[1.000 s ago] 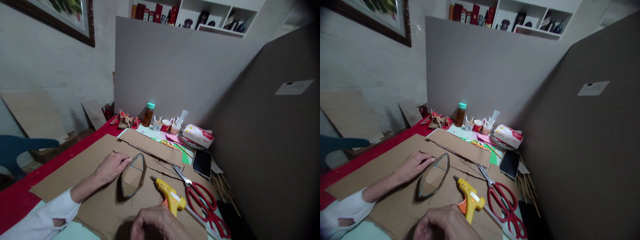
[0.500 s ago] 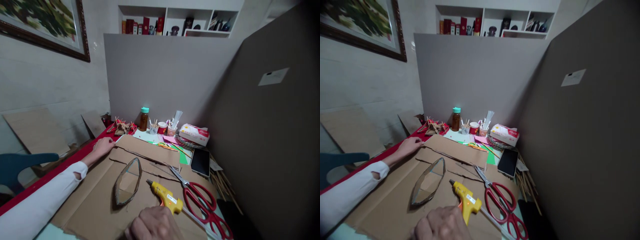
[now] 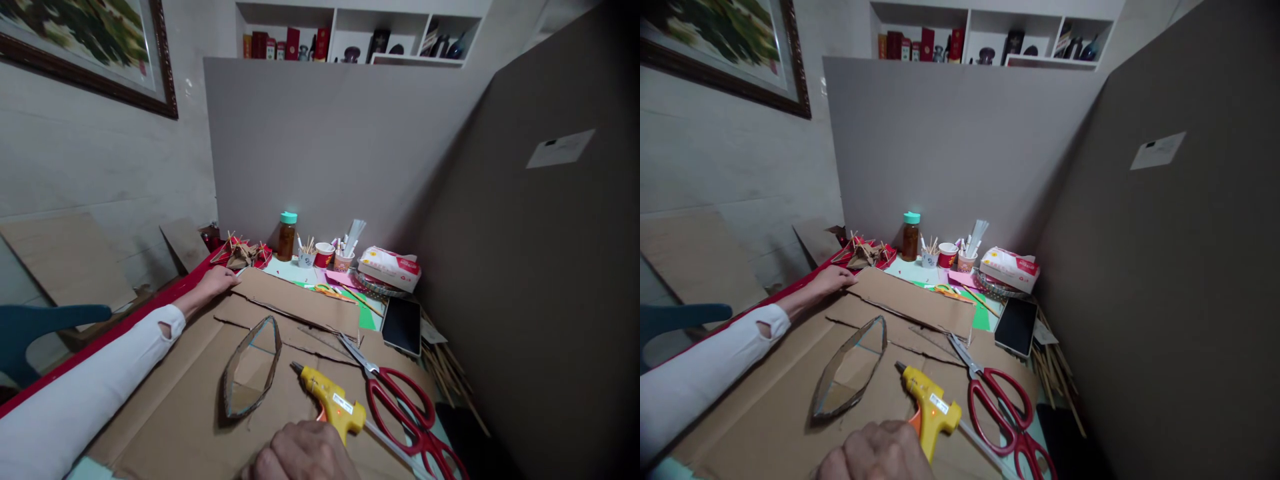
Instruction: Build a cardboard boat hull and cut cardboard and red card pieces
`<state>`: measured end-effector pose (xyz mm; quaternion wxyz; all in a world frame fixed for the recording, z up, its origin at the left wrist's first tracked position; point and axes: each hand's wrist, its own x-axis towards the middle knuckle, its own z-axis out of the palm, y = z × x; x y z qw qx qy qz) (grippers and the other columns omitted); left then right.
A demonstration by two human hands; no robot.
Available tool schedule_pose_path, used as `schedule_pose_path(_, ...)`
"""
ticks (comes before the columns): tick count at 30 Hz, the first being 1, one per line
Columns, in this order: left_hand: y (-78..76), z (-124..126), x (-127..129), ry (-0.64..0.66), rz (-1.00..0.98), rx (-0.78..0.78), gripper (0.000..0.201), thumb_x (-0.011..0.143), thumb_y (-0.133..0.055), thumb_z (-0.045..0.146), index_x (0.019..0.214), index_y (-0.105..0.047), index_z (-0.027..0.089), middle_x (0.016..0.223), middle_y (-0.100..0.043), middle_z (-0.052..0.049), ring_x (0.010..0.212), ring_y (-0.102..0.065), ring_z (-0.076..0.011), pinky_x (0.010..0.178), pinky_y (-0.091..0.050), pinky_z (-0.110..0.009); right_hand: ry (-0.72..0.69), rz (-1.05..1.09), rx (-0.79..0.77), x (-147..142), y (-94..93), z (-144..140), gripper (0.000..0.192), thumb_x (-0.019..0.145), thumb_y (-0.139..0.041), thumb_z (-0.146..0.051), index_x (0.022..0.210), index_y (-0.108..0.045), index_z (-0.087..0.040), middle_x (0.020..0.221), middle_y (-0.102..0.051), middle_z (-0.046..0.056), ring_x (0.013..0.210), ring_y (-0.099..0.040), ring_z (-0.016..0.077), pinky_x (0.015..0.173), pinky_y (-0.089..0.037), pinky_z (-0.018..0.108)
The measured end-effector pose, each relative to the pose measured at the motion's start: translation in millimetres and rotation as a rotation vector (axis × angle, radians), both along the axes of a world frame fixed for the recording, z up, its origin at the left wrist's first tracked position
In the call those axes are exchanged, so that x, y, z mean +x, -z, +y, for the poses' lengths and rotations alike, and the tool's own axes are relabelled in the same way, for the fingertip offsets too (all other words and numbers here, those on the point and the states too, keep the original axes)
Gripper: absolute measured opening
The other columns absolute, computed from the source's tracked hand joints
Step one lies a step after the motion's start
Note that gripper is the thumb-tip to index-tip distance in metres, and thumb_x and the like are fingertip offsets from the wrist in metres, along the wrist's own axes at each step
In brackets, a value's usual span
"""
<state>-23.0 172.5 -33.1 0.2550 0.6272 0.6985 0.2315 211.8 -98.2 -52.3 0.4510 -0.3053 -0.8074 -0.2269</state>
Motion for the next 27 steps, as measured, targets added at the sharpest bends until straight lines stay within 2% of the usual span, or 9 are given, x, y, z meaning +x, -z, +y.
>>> schedule_pose_path(6,0.8,-6,2,-0.015,-0.196,0.049,0.033,0.092,-0.065,0.034,0.120,-0.063,0.016,0.121,-0.065,-0.010,0.100,-0.066,-0.0248,0.082,-0.058,-0.043,-0.061,-0.105,-0.068,7,6.2,4,0.036,0.092,-0.039,-0.008,0.060,-0.050,-0.020,0.047,-0.045,-0.004,0.040,-0.042,0.0112,0.042,-0.023,0.030)
schedule_pose_path(9,-2.8,-11,3,-0.029,-0.281,0.063,0.031,0.093,-0.065,0.034,0.117,-0.064,0.016,0.117,-0.066,-0.009,0.097,-0.067,-0.0235,0.080,-0.058,-0.042,-0.066,-0.176,-0.112,10,7.2,0,0.028,0.092,-0.047,-0.014,0.064,-0.052,-0.020,0.051,-0.047,-0.004,0.044,-0.044,0.0125,0.045,-0.025,0.031)
schedule_pose_path(14,-10.2,-24,4,-0.012,-0.445,0.037,0.028,0.094,-0.063,0.034,0.114,-0.063,0.015,0.107,-0.067,-0.007,0.084,-0.067,-0.0186,0.071,-0.059,-0.036,-0.062,-0.330,-0.318,18,-16.6,-13,0.015,0.089,-0.062,-0.017,0.075,-0.055,-0.020,0.063,-0.058,-0.003,0.054,-0.049,0.0143,0.049,-0.029,0.032)
schedule_pose_path(18,-16.1,-36,3,0.017,-0.567,-0.010,0.026,0.095,-0.062,0.034,0.113,-0.062,0.015,0.101,-0.067,-0.006,0.076,-0.065,-0.0160,0.065,-0.058,-0.032,-0.100,-0.422,-0.394,21,-30.3,-17,0.012,0.094,-0.060,-0.023,0.083,-0.055,-0.019,0.071,-0.062,-0.001,0.059,-0.052,0.0154,0.050,-0.029,0.033)
schedule_pose_path(23,-27.7,-47,2,0.015,-0.672,0.016,0.018,0.096,-0.061,0.031,0.101,-0.063,0.014,0.082,-0.062,0.000,0.057,-0.055,-0.0092,0.048,-0.048,-0.022,-0.090,-0.440,-0.402,22,-27.3,-18,0.009,0.093,-0.057,-0.021,0.085,-0.054,-0.019,0.072,-0.062,-0.001,0.058,-0.051,0.0159,0.051,-0.029,0.033)
schedule_pose_path(27,-45.1,-61,3,-0.004,-0.757,0.091,0.017,0.095,-0.062,0.026,0.083,-0.061,0.013,0.067,-0.056,0.005,0.046,-0.046,-0.0062,0.041,-0.039,-0.018,-0.100,-0.436,-0.414,23,-27.4,-16,0.007,0.091,-0.052,-0.019,0.085,-0.054,-0.019,0.071,-0.062,0.000,0.058,-0.051,0.0156,0.052,-0.030,0.032)
